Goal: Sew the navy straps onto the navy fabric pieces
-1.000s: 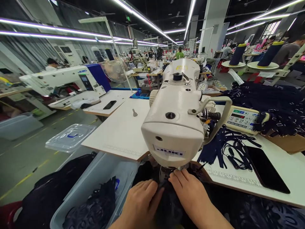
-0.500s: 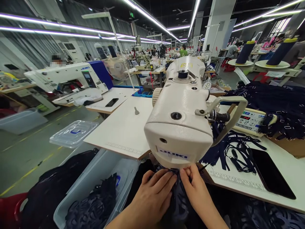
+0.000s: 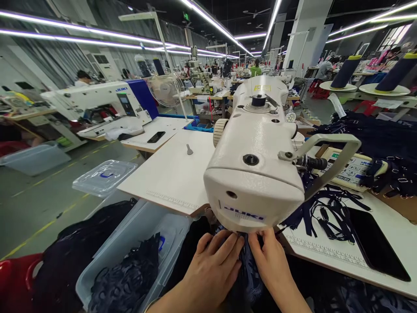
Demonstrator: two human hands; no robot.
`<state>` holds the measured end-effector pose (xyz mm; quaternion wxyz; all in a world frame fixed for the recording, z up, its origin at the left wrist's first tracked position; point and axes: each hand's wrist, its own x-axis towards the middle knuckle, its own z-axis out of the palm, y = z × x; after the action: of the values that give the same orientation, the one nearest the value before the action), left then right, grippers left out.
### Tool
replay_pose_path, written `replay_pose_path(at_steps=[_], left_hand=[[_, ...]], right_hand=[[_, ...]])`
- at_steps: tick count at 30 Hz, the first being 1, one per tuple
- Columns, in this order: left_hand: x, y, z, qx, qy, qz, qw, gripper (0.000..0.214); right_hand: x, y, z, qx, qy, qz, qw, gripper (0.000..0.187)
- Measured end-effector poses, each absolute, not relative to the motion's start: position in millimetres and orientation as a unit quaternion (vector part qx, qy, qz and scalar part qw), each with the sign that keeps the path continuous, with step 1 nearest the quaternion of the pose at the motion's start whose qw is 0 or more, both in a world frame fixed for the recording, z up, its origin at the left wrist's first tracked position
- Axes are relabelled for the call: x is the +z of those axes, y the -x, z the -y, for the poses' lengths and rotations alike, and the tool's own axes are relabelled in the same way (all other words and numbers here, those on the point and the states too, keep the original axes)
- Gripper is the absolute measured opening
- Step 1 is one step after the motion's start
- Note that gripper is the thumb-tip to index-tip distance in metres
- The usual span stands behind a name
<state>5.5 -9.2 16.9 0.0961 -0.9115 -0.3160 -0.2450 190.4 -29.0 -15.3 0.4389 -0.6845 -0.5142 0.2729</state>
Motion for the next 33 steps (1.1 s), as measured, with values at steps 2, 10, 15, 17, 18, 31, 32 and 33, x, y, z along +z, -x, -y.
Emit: replay_pose_path(at_steps=[2, 10, 15, 17, 18, 31, 32, 33], left_hand=[[16.3, -5.9, 9.7, -0.249, 0.91, 0.317, 0.097, 0.034], [18.2, -8.1, 8.7, -0.249, 0.911, 0.313, 0.098, 0.033], [18.5, -8.2, 8.8, -0.249, 0.911, 0.313, 0.1, 0.034], [18.5, -8.3, 9.6, -0.254, 0.909, 0.313, 0.106, 0.034], [18.5, -8.4, 10.0, -0.258, 0.908, 0.313, 0.109, 0.034], [19.8, -2.6, 7.9, -0.261, 0.902, 0.327, 0.106, 0.038], [19.9, -2.6, 8.2, -0.263, 0.902, 0.324, 0.107, 0.042], [19.4, -3.1, 8.6, -0.269, 0.902, 0.32, 0.11, 0.049]], right_hand=[[-16.7, -190.6, 28.6, 0.269, 0.687, 0.511, 0.441, 0.019], [-13.8, -189.4, 25.6, 0.268, 0.693, 0.507, 0.437, 0.019], [-14.2, -188.1, 25.6, 0.254, 0.696, 0.508, 0.44, 0.021], [-14.9, -188.2, 26.3, 0.248, 0.701, 0.506, 0.436, 0.023], [-15.1, -188.6, 26.5, 0.245, 0.704, 0.508, 0.431, 0.024], [-14.5, -257.1, 45.5, 0.223, 0.691, 0.594, 0.347, 0.034], [-15.7, -267.1, 49.7, 0.225, 0.698, 0.59, 0.338, 0.035], [-17.0, -277.0, 54.1, 0.227, 0.707, 0.584, 0.328, 0.035]])
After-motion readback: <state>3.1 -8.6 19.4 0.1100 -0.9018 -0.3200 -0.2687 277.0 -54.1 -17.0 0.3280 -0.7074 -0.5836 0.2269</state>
